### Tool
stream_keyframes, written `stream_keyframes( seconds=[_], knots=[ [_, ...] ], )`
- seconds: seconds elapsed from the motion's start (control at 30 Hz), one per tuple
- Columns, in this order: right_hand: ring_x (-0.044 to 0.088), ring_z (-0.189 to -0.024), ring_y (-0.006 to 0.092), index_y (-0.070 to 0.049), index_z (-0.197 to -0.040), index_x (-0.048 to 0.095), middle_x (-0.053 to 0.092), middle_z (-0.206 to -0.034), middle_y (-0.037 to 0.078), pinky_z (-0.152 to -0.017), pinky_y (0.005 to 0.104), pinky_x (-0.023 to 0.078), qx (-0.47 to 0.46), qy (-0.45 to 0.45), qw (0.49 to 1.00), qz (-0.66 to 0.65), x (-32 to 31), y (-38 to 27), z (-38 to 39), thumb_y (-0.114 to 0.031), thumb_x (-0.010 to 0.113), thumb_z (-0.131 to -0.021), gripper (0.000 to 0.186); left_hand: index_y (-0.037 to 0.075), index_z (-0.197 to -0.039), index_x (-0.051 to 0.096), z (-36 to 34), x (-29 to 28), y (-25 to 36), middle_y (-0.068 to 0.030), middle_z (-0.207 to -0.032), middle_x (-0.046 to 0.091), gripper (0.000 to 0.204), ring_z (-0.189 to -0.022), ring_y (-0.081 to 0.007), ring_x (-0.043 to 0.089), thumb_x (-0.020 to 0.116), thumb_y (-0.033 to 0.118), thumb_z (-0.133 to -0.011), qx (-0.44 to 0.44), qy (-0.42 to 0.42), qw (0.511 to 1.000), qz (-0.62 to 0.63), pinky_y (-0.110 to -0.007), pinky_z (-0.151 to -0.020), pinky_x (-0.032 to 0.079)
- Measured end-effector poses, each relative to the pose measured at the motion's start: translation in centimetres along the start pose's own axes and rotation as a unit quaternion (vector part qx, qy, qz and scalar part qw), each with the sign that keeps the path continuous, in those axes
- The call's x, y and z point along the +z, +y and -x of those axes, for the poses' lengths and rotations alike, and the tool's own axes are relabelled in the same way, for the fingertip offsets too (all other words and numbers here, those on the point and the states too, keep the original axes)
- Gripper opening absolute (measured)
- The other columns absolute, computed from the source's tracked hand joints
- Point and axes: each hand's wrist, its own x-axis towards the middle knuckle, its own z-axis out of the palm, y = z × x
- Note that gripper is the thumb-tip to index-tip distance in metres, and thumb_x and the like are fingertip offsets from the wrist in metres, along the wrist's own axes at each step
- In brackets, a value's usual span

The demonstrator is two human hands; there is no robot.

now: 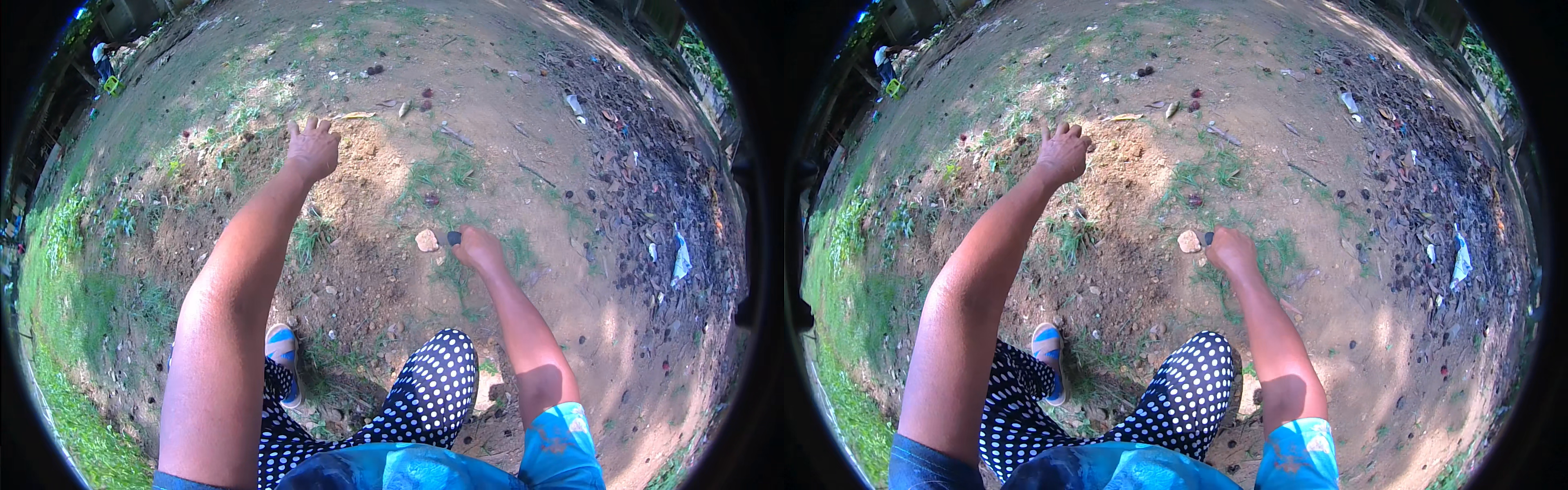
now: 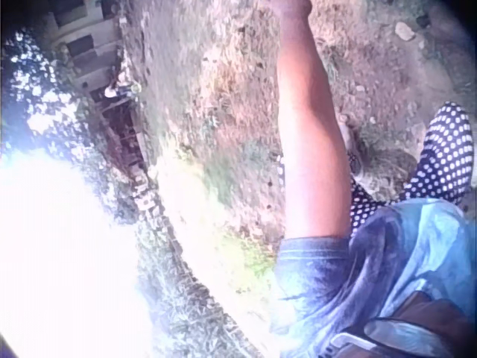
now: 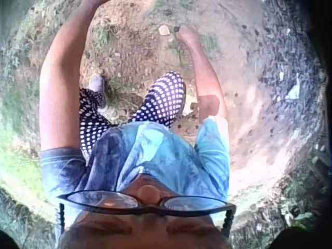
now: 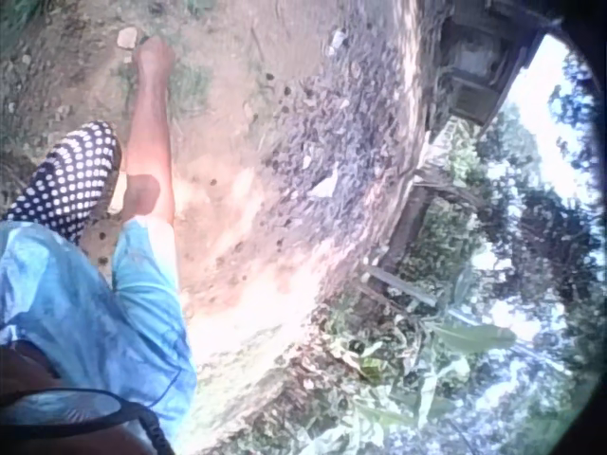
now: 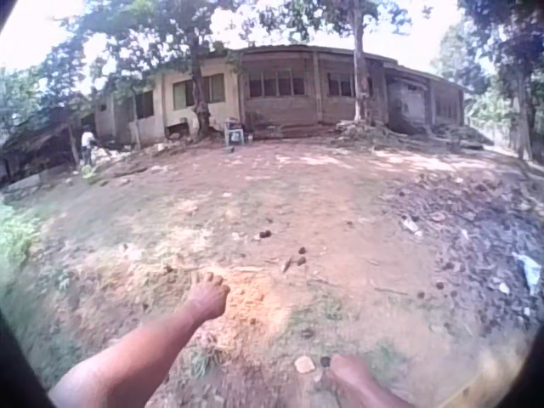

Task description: The person uses a small hand hoe to scrape and loosen soil around sparse grass and weeds in a dirt yard. They repeatedly pull up small weeds by hand and toss them aside while continuing to scrape the ground with the tool.

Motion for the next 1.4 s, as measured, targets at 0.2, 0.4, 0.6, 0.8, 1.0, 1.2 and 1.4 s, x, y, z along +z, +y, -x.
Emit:
stream_keyframes(
  seconds=[0.2, 0.4, 0.6, 0.8, 1.0, 1.2, 1.4],
  knots=[
    [0.062, -0.099, 0.0352, -0.007, -0.116, 0.058, 0.065, -0.102, 0.022, -0.086, 0.0439, 0.048, -0.003, 0.050, 0.997, -0.057, -0.4, 1.1, 0.0, -0.023, 0.062, -0.076, 0.042, 0.014, -0.111, 0.063, -2.7, 1.7, -0.9, -0.0087, -0.124, 0.051, 0.032, -0.126, -0.0262, 0.039, 0.046, 0.013, -0.084, 0.013, 0.018, 1.000, 0.003, -0.063, -0.100, 0.024],
    [0.060, -0.053, 0.0207, -0.003, -0.115, 0.055, 0.061, -0.072, 0.011, -0.047, 0.0336, 0.047, 0.186, 0.034, 0.923, -0.335, 5.3, 3.9, 3.8, -0.028, 0.064, -0.082, 0.042, 0.013, -0.116, 0.061, -6.4, 9.0, 2.8, -0.0080, -0.125, 0.051, 0.032, -0.126, -0.0241, 0.039, 0.045, 0.017, -0.088, 0.093, -0.082, 0.991, 0.050, -0.059, -0.105, 0.024],
    [0.050, -0.044, 0.0120, -0.003, -0.118, 0.052, 0.055, -0.065, 0.004, -0.038, 0.0284, 0.039, 0.281, 0.120, 0.832, -0.464, 11.2, 2.9, 6.7, -0.022, 0.065, -0.084, 0.041, 0.014, -0.119, 0.059, -9.6, 14.9, 7.5, -0.0075, -0.127, 0.052, 0.033, -0.126, -0.0251, 0.040, 0.045, 0.016, -0.089, 0.209, -0.109, 0.971, 0.050, -0.059, -0.106, 0.024],
    [0.048, -0.042, 0.0094, -0.005, -0.117, 0.052, 0.054, -0.066, 0.001, -0.035, 0.0257, 0.038, 0.283, 0.145, 0.793, -0.521, 12.8, 2.6, 7.1, -0.018, 0.063, -0.087, 0.034, 0.020, -0.131, 0.046, -6.9, 20.5, 16.7, -0.0082, -0.131, 0.050, 0.044, -0.128, -0.0266, 0.040, 0.050, 0.023, -0.088, 0.322, -0.186, 0.921, 0.117, -0.057, -0.106, 0.023],
    [0.048, -0.041, 0.0103, -0.003, -0.117, 0.051, 0.055, -0.068, 0.003, -0.033, 0.0246, 0.038, 0.307, 0.086, 0.732, -0.602, 10.2, 1.4, 7.6, -0.014, 0.061, -0.088, 0.033, 0.018, -0.129, 0.045, -3.8, 25.9, 24.1, -0.0136, -0.130, 0.049, 0.047, -0.127, -0.0320, 0.040, 0.056, 0.028, -0.085, 0.270, -0.102, 0.932, 0.219, -0.061, -0.106, 0.020],
    [0.050, -0.045, 0.0102, -0.004, -0.123, 0.049, 0.057, -0.073, 0.004, -0.037, 0.0238, 0.041, 0.242, 0.056, 0.705, -0.664, 9.2, 1.5, 7.8, -0.010, 0.060, -0.088, 0.037, 0.016, -0.124, 0.050, -6.9, 20.2, 15.2, -0.0174, -0.122, 0.051, 0.045, -0.124, -0.0319, 0.041, 0.059, 0.018, -0.080, 0.136, -0.100, 0.966, 0.196, -0.059, -0.105, 0.020],
    [0.048, -0.051, 0.0060, -0.006, -0.128, 0.047, 0.056, -0.078, 0.001, -0.045, 0.0196, 0.041, 0.186, 0.090, 0.812, -0.545, 7.8, 0.8, 8.8, -0.007, 0.060, -0.088, 0.042, 0.017, -0.128, 0.044, -9.6, 20.6, 2.2, -0.0183, -0.141, 0.034, 0.048, -0.130, -0.0395, 0.032, 0.051, 0.006, -0.082, -0.136, 0.043, 0.973, 0.182, -0.064, -0.104, 0.019]
  ],
)
